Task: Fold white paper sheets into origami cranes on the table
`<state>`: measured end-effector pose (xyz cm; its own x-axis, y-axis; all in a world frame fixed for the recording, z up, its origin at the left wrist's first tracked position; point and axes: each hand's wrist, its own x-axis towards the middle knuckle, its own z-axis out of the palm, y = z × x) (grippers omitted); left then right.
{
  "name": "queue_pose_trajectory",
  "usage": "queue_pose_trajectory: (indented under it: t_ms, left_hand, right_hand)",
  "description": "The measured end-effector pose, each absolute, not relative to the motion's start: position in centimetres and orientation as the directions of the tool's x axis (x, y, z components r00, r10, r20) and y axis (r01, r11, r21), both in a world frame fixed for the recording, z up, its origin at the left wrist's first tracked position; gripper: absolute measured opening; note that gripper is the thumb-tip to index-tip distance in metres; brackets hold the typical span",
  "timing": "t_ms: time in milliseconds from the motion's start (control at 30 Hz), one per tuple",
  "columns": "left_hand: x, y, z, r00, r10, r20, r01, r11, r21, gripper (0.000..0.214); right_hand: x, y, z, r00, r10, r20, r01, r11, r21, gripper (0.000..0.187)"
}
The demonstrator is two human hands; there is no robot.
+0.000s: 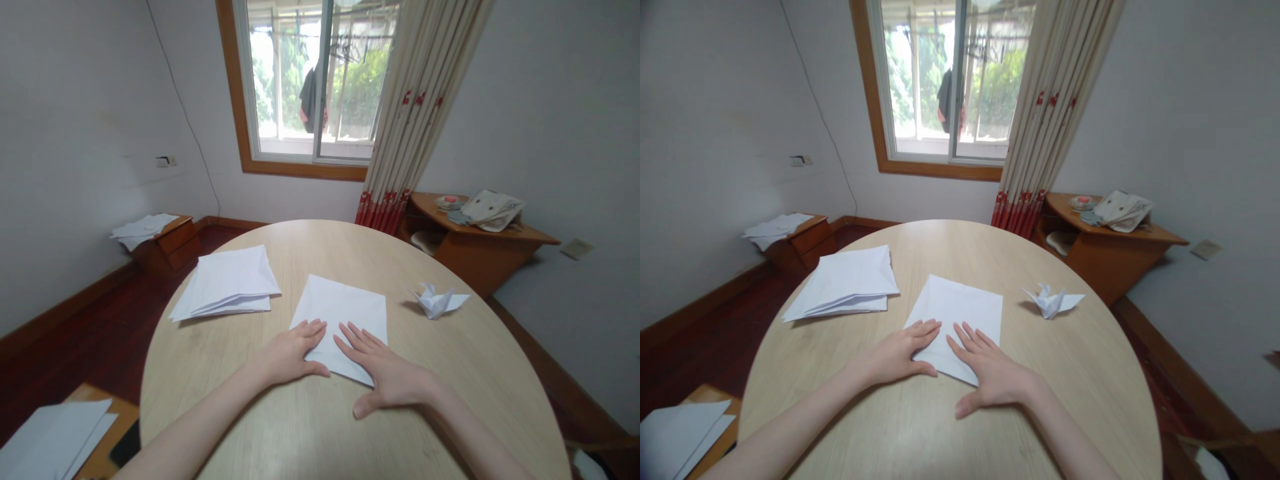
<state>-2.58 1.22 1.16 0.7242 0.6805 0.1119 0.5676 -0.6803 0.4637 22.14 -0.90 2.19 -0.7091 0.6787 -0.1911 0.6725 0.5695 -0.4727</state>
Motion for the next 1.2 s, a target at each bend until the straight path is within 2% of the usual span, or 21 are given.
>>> queue_pose_trajectory:
  t_ms: [167,300,400,633,700,800,967,1200]
  left_hand:
    - [-2.7,1.1,1.4,0.726,0.681,0.091,0.566,-0.668,0.484,0.073]
    - [-2.7,1.0,1.6,0.725,0.683,0.084,0.569,-0.663,0.486,0.058]
    - [-2.7,1.1,1.5,0.727,0.68,0.1,0.559,-0.67,0.489,0.05]
    - [-2.7,1.4,1.1,0.715,0.689,0.115,0.555,-0.661,0.505,0.043]
    - [-2.7,1.5,1.0,0.706,0.696,0.132,0.556,-0.659,0.506,0.041]
    - [-2.8,1.6,0.8,0.677,0.719,0.156,0.569,-0.647,0.508,0.037]
    - [-2.6,1.6,0.6,0.633,0.746,0.207,0.59,-0.638,0.495,0.028]
    - [-2.1,1.1,1.6,0.553,0.807,0.207,0.645,-0.572,0.508,0.009]
  right_hand:
    - [22.4,-1.0,2.5,-0.711,0.67,-0.215,0.673,0.558,-0.486,0.107]
    - [22.4,-1.0,3.1,-0.695,0.693,-0.193,0.676,0.537,-0.505,0.086]
    - [22.8,-0.8,3.6,-0.695,0.703,-0.149,0.646,0.52,-0.56,0.074]
    - [23.8,-0.5,4.2,-0.676,0.727,-0.121,0.58,0.423,-0.696,0.064]
    - [23.9,-0.5,4.4,-0.658,0.745,-0.108,0.571,0.4,-0.717,0.054]
    - [23.6,-0.5,4.7,-0.603,0.794,-0.083,0.57,0.355,-0.741,0.04]
    - [23.1,-0.4,4.2,-0.458,0.889,-0.02,0.607,0.296,-0.737,0.044]
    - [22.4,0.3,2.9,-0.264,0.961,0.081,0.671,0.243,-0.701,0.035]
